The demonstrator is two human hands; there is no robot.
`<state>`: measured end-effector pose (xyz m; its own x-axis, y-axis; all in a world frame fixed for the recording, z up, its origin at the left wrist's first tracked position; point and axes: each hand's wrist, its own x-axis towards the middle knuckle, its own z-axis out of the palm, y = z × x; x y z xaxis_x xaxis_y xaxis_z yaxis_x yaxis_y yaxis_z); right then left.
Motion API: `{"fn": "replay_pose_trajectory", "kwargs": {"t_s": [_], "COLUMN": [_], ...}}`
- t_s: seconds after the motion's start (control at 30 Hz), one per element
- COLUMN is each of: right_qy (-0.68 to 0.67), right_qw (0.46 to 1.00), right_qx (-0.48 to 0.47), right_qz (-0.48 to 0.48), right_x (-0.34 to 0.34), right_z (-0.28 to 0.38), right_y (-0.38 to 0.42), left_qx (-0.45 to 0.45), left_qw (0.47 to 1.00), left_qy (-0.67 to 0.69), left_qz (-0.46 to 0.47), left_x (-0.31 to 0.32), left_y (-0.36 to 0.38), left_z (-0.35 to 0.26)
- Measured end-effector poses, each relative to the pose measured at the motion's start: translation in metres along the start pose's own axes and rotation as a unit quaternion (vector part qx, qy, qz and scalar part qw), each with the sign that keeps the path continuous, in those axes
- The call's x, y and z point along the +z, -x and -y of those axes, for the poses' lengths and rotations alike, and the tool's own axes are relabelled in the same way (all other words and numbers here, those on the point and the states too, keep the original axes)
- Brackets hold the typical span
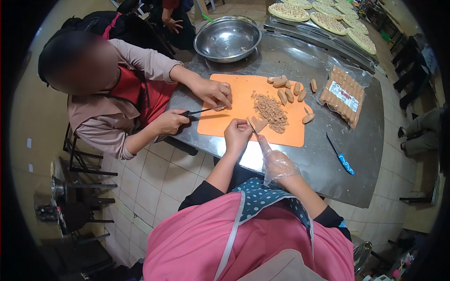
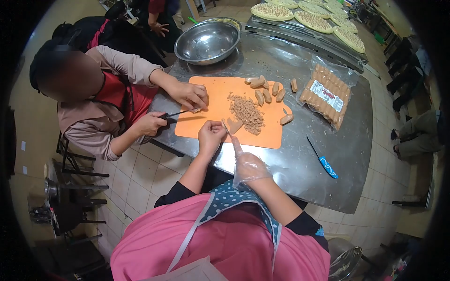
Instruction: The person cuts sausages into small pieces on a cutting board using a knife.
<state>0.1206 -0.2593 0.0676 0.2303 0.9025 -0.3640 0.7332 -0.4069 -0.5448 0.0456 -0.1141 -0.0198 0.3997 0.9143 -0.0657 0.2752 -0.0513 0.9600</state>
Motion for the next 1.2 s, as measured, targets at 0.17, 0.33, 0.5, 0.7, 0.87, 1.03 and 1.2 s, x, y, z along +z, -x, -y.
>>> {"fn": "replay_pose_trajectory", "kwargs": {"t_s": [0.17,0.33,0.5,0.7,0.87,1.03,1.2], "right_qy": [0.01,0.025,-0.042,-0.126,-0.154,-0.171,-0.17], "right_qw": [1.0,1.0,0.996,0.99,0.986,0.982,0.981], "right_qx": [0.009,0.01,0.043,0.055,0.069,0.08,0.086], "right_qz": [0.005,0.014,0.06,0.025,-0.005,-0.015,-0.046], "right_x": [0.004,0.0,-0.026,-0.034,-0.034,-0.038,-0.031], "right_z": [-0.009,-0.021,-0.028,-0.055,-0.074,-0.079,-0.099], "right_y": [0.021,0.032,0.042,0.056,0.062,0.066,0.067], "left_qx": [-0.002,-0.001,0.068,0.117,0.107,0.102,0.067], "left_qw": [1.0,1.0,0.993,0.946,0.939,0.934,0.941], "left_qy": [-0.015,-0.014,-0.092,-0.292,-0.307,-0.309,-0.283], "left_qz": [0.013,0.025,0.041,0.073,0.112,0.149,0.172], "left_x": [0.001,-0.001,0.001,0.01,0.007,0.003,0.002], "left_y": [-0.005,-0.004,-0.018,-0.004,-0.013,-0.015,-0.015], "left_z": [0.008,0.001,0.013,-0.03,-0.023,-0.031,-0.036]}}
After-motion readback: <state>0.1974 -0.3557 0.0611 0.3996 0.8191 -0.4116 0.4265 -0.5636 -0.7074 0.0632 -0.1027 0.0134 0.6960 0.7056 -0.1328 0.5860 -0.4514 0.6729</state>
